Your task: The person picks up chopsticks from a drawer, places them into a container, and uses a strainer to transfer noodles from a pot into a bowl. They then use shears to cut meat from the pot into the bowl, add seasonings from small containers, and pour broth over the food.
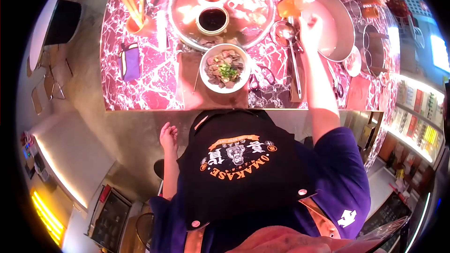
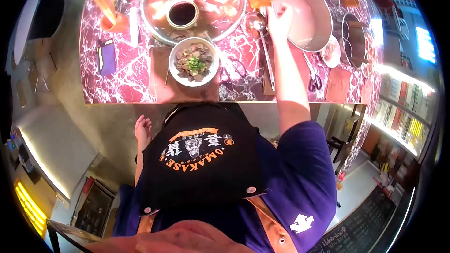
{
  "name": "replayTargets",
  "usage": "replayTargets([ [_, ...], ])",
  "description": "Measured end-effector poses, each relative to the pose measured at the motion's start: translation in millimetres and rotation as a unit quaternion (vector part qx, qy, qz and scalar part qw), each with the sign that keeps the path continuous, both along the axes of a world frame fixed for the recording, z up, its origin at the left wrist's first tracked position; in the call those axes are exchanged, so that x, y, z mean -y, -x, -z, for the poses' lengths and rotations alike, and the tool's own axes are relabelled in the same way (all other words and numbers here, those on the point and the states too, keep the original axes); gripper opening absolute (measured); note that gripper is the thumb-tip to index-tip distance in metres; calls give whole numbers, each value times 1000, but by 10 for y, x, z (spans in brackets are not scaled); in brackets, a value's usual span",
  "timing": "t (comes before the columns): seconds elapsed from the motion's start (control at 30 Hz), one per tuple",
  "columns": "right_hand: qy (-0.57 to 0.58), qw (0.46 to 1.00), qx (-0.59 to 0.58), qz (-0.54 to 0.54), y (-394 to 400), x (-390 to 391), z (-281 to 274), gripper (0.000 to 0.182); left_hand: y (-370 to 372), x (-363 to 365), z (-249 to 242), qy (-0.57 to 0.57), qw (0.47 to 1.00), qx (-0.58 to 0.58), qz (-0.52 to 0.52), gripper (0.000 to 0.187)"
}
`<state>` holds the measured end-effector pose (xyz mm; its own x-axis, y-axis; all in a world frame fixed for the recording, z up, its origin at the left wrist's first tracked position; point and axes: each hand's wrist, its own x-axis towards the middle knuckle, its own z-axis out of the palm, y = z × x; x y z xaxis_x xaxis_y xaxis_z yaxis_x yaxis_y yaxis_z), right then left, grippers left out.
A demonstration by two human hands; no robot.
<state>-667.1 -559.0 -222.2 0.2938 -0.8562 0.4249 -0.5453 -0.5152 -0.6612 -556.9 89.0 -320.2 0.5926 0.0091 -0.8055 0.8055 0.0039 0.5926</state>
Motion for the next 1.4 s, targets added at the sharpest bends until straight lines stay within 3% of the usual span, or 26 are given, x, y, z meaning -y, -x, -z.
replayTargets([
  [0.07,-138,989,-37,-39,445,-473,-33,28,-35,58,0,6,1000,6,15,29],
  [0.1,-50,994,-52,-87,720,-639,224,18,-63,141,-31,-9,997,22,68,27],
  [0.13,12,980,-172,-97,931,-888,252,15,-93,234,-78,-25,992,37,120,26],
  [0.23,-24,977,-193,-88,1460,-1146,694,11,-273,663,-336,25,958,152,241,20],
  [0.33,-50,985,-147,-73,1314,-1167,418,10,-395,899,-395,66,953,168,242,22],
  [0.4,-134,975,-121,-127,1075,-1241,124,15,-411,1109,-510,86,954,170,231,21],
  [0.5,-107,954,-131,-249,301,-1426,-213,16,-459,1403,-400,97,930,143,324,28],
  [0.7,-232,849,-275,-387,-1164,-1310,-99,31,-330,2117,-572,209,910,80,349,56],
  [0.73,-262,841,-181,-436,-1377,-1421,-354,34,-313,2172,-618,247,907,60,336,62],
  [0.8,-442,740,-354,-363,-1735,-1212,-392,31,-274,2190,-613,267,918,15,294,66],
  [0.87,-552,704,-299,-331,-1937,-1062,-261,24,-277,2164,-641,276,922,1,272,65],
  [0.9,-630,653,-268,-325,-2021,-861,-85,21,-264,2153,-605,288,918,-14,273,67],
  [0.93,-625,653,-272,-330,-2033,-897,-169,21,-258,2151,-591,301,912,-27,275,68],
  [1.0,-671,656,16,-345,-1912,-1030,-421,20,-232,2133,-687,315,913,-29,258,68],
  [1.07,-612,686,25,-392,-1880,-963,-299,18,-203,2150,-568,332,910,-41,246,69],
  [1.1,-508,764,-64,-392,-1792,-946,-256,19,-180,2146,-521,336,908,-38,246,67],
  [1.13,-509,764,-66,-392,-1732,-957,-234,19,-167,2156,-499,336,908,-39,245,67],
  [1.2,-341,845,-213,-353,-1628,-977,-133,34,-172,2182,-467,334,911,-47,236,65],
  [1.23,-261,854,-204,-401,-1569,-870,161,36,-192,2205,-498,334,911,-44,240,65],
  [1.37,-265,860,-147,-410,-1449,-1032,282,32,-164,2284,-522,359,912,-69,187,65],
  [1.4,-365,853,-73,-366,-1398,-1068,309,31,-148,2302,-459,365,911,-65,182,64],
])
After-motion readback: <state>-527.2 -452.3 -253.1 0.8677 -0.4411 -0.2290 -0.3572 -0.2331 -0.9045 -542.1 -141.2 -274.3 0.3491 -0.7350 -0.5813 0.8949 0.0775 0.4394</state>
